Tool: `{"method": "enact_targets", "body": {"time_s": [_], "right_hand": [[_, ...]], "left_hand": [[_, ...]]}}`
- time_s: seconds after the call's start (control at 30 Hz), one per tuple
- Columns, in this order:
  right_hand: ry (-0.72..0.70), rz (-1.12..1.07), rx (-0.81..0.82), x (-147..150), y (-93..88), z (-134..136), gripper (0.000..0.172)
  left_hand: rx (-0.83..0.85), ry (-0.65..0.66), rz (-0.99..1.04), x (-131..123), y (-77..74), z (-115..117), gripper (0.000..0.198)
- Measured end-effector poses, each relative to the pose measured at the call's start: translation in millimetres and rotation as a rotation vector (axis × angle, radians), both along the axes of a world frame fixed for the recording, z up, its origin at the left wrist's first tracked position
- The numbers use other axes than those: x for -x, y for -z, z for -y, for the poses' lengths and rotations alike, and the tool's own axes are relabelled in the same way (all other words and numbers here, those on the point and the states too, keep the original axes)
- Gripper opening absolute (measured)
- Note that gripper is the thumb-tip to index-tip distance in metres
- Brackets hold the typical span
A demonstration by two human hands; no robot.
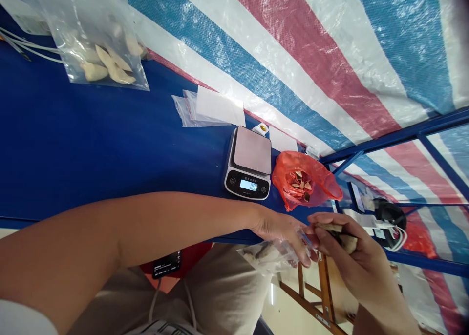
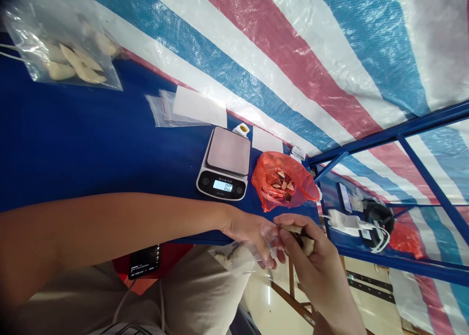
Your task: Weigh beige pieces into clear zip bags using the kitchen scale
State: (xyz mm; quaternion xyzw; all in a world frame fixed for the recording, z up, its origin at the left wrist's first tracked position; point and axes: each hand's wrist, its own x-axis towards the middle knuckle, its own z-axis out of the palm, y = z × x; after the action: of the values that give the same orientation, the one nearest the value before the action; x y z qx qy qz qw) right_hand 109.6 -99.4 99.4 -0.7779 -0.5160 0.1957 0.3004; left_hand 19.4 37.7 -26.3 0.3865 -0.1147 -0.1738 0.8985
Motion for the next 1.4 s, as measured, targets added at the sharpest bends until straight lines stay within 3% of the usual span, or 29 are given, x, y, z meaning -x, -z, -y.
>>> {"method": "enact_targets", "body": {"time_s": [0.17,0.33,0.63,0.9,1.07,1.27,1.4], "right_hand": [[0.146,-0.427,-0.175,18.3,17.7,-18.4,0.018],[0.234,-0.544,-0.241,30.6,30.3,-27.4,0.019],[0.326,-0.419,-0.320,25.6,23.6,-14.8,0.019],[0.276,-0.232,-0.119,6.7,9.5,2.0,0.033],[0.154,-0.136,0.005,5.1,3.4,1.7,0.033],[0.004,-0.278,0.050,16.1,-1.3,16.2,0.023],[0.006,-0.204,-0.004,19.9,-2.6,14.0,0.022]], "left_hand": [[-0.007,-0.003,0.032,-2.0,0.3,1.3,0.053],[-0.013,-0.019,0.059,-4.5,1.9,5.0,0.051],[0.052,-0.068,0.041,-0.8,-0.7,2.5,0.048],[0.158,-0.080,0.036,-5.1,4.5,-0.4,0.042],[0.203,0.027,0.053,-2.0,5.7,-1.7,0.037],[0.179,0.108,0.032,3.9,-17.5,-11.9,0.039],[-0.010,0.009,0.043,29.4,-45.3,-39.9,0.033]]}}
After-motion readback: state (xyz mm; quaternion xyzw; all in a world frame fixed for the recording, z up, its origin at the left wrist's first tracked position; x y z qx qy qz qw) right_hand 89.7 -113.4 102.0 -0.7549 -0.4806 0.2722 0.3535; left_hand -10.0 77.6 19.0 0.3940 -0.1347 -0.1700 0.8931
